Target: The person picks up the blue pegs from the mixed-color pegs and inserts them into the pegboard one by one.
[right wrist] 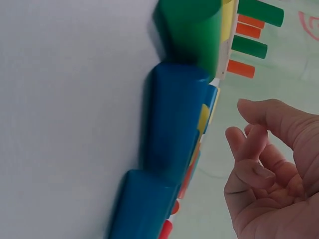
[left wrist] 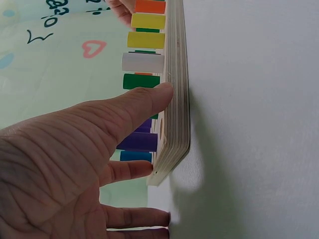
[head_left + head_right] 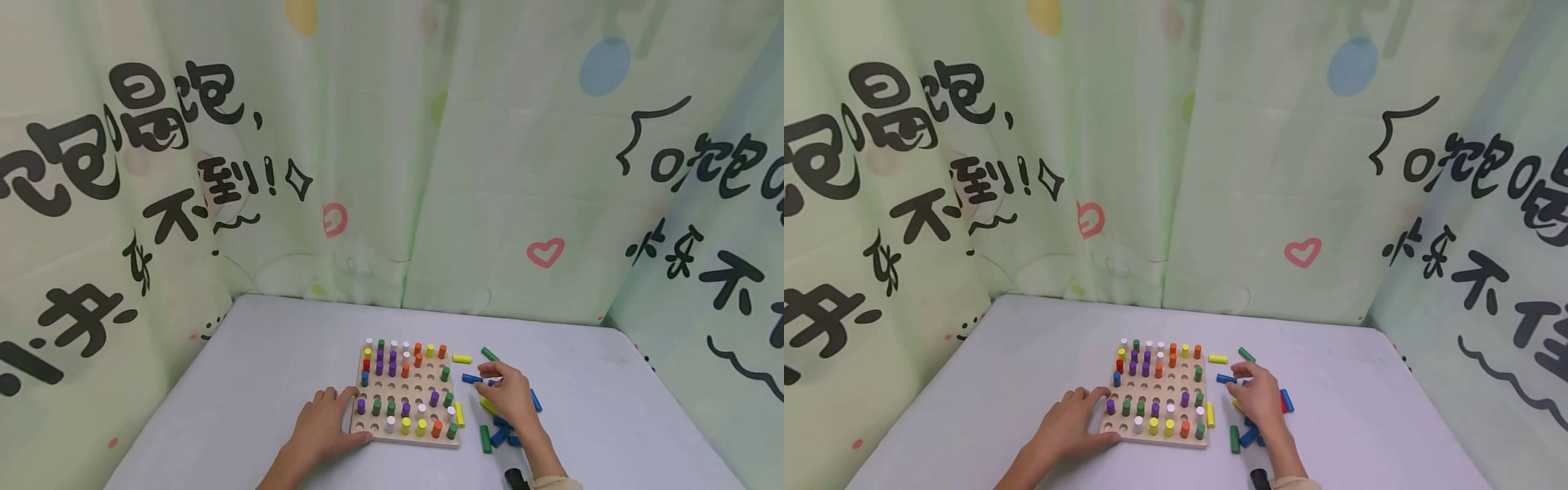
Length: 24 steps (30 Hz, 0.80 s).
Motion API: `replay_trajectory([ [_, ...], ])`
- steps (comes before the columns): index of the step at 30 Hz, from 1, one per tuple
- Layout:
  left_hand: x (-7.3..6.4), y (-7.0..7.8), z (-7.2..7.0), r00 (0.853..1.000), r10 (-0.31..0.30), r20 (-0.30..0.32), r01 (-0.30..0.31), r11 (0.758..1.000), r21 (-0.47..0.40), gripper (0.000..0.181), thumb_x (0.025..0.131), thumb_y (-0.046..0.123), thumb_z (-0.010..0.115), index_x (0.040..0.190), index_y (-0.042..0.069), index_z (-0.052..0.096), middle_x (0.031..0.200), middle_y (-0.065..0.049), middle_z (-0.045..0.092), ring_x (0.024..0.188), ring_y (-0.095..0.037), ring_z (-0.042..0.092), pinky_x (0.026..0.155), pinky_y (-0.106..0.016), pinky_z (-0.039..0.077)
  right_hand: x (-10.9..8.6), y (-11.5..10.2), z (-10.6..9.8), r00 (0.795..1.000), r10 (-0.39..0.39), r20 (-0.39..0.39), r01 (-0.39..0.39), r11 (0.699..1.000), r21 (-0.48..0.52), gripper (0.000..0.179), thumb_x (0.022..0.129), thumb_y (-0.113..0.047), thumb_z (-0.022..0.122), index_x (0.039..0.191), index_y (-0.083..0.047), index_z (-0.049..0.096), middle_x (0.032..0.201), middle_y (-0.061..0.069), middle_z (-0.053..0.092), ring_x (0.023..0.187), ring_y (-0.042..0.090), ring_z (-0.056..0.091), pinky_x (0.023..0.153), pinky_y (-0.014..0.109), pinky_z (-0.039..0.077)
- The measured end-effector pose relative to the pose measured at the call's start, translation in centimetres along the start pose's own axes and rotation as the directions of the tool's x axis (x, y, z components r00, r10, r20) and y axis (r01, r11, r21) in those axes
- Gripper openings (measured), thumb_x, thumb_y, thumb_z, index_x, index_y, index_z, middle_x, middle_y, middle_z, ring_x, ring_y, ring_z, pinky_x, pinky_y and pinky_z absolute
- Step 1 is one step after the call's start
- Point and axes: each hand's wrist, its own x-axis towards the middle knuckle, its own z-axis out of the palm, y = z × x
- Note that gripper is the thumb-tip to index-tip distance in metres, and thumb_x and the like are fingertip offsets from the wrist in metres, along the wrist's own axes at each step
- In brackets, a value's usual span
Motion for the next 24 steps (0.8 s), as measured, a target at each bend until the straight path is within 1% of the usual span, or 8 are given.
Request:
replay_trajectory([
  [10,0.0,0.1,-0.1,1.0,-0.014,0.014,0.014,1.0,-0.011,0.08,0.073,0.055,0.086,0.134,0.01,0.062,0.116,-0.021,0.062,0.106,-0.038,0.057,0.095,-0.062,0.049,0.6,0.6,0.2,0.999,0.035,0.014,-0.034,0.999,-0.018,0.031,0.085,-0.003,0.079,0.113,0.004,0.069,0.104,0.017,0.07,0.08,0.022,0.057,0.068,0.029,0.049],
  [17,0.0,0.1,-0.1,1.0,-0.019,0.018,0.019,1.0,-0.01,0.08,0.073,0.056,0.086,0.134,0.01,0.062,0.116,-0.021,0.062,0.106,-0.038,0.057,0.095,-0.062,0.049,1.3,1.0,0.4,0.998,0.047,0.037,-0.046,0.998,-0.037,0.03,0.085,-0.001,0.077,0.114,0.004,0.068,0.104,0.015,0.07,0.078,0.021,0.058,0.067,0.03,0.051],
  [20,0.0,0.1,-0.1,1.0,-0.017,0.017,0.017,1.0,-0.015,0.079,0.073,0.055,0.086,0.133,0.01,0.062,0.115,-0.02,0.062,0.105,-0.038,0.057,0.095,-0.062,0.049,1.5,1.0,0.5,0.997,0.058,0.05,-0.056,0.997,-0.044,0.031,0.085,-0.001,0.077,0.114,0.004,0.068,0.104,0.015,0.07,0.078,0.021,0.058,0.067,0.031,0.053],
  [24,0.0,0.1,-0.1,1.0,-0.01,0.014,0.011,1.0,-0.016,0.079,0.073,0.055,0.086,0.133,0.01,0.062,0.115,-0.02,0.062,0.105,-0.038,0.058,0.094,-0.062,0.05,1.8,0.9,0.7,0.996,0.068,0.063,-0.064,0.996,-0.056,0.031,0.084,0.0,0.076,0.114,0.004,0.068,0.104,0.015,0.07,0.08,0.022,0.059,0.072,0.035,0.055],
])
